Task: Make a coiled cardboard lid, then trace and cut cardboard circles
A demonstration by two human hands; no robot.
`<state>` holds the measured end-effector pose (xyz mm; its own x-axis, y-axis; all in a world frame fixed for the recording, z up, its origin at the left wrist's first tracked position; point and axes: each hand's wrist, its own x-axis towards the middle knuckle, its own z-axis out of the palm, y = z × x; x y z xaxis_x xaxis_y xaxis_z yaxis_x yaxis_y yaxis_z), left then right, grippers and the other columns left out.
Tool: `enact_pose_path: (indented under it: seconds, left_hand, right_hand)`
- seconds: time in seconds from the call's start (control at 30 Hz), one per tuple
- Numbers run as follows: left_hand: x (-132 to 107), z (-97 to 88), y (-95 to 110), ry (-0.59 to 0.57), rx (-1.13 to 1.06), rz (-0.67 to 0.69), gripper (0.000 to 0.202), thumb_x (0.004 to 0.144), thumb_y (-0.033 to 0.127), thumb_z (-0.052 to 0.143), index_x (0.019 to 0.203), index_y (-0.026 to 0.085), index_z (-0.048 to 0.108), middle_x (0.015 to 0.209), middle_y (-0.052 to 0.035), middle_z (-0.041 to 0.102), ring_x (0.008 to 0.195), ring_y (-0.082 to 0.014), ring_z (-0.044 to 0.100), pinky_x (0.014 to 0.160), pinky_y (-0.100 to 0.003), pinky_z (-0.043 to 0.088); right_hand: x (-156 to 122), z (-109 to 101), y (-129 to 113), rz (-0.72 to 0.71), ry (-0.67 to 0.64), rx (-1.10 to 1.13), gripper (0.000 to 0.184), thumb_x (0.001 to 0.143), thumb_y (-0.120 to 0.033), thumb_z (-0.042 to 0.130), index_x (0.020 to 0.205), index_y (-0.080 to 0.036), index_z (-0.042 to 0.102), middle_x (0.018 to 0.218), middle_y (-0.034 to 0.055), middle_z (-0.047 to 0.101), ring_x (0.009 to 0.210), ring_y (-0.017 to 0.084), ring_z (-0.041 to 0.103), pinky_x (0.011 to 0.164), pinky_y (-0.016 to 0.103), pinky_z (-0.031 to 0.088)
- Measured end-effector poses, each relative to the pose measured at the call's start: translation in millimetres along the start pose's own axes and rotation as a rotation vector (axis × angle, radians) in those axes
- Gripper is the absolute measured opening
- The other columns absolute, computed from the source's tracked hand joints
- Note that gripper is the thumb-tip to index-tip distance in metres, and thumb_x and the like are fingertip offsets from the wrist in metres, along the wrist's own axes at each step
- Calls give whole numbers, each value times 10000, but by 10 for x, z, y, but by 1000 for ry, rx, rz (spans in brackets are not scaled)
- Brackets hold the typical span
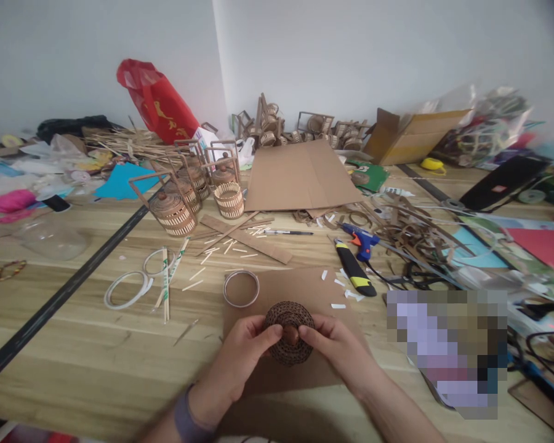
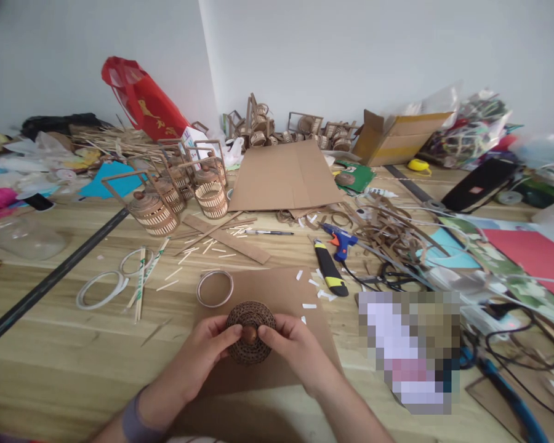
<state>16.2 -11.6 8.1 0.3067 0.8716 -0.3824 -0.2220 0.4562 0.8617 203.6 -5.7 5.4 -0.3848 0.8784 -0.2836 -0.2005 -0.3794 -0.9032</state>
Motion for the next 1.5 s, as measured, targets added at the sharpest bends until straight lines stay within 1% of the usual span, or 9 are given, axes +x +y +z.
enact_pose_path:
  seconds: [0.13,0.33,0.53,0.77,0.93,1.03,1.2,1.33,1.5]
  left_hand:
    - [-37,22,56,-21,40,77,397,703,508,817,815,128,795,736,-38,746,759,-175,621,733,-248,459]
    - [-85,27,79,-20,73,104,349,737,479,775,802,137,796,709,-29,735,729,-175,602,706,-253,447]
    - [-85,12,55,-18,104,85,377,727,492,779,820,127,800,737,-50,747,735,-186,618,701,-256,452]
    - [-100,9,11,-20,114,65,402,719,513,788,841,130,804,745,-58,754,750,-194,638,715,-261,478]
    - [-103,-20,49,-63,110,53,434,665,534,826,772,115,805,721,-72,751,688,-184,624,686,-262,478]
    - [-72,-42,33,-37,98,46,453,652,549,836,749,108,794,713,-77,752,684,-183,628,677,-258,472]
    - [-38,-42,-18,64,63,77,503,648,565,845,903,136,774,765,-50,765,751,-191,657,688,-250,477]
    - [-74,-10,15,55,65,88,441,679,542,832,822,129,776,715,-58,758,749,-208,672,708,-266,491]
    - [-109,1,57,40,57,77,422,668,529,841,775,126,774,689,-55,753,713,-190,655,689,-252,480]
  right_hand:
    - [-15,30,16,-30,-14,24,416,725,-564,832,735,-155,758,726,19,696,693,152,554,725,272,428]
    - [-12,56,46,-48,-38,48,411,734,-561,830,741,-157,754,722,16,685,687,143,544,718,265,425]
    - [-24,51,28,-40,-48,36,418,762,-556,816,803,-144,752,753,17,689,711,138,549,712,249,424]
    - [-3,35,68,-21,-77,80,426,773,-546,811,732,-131,725,720,24,676,684,134,549,701,256,439]
    - [-8,50,92,0,-121,133,453,734,-569,831,737,-124,742,720,49,689,704,152,563,708,270,443]
    - [11,69,107,2,-87,143,452,731,-570,833,715,-129,739,717,47,692,708,150,564,720,269,435]
    - [42,66,138,-18,20,95,461,712,-584,844,725,-141,717,712,27,683,717,154,563,729,271,423]
    - [27,41,169,-39,125,50,475,748,-623,799,767,-161,691,707,5,665,710,152,548,702,268,408]
    - [5,65,177,-31,134,45,494,766,-635,776,731,-154,667,674,12,657,659,152,537,665,275,398]
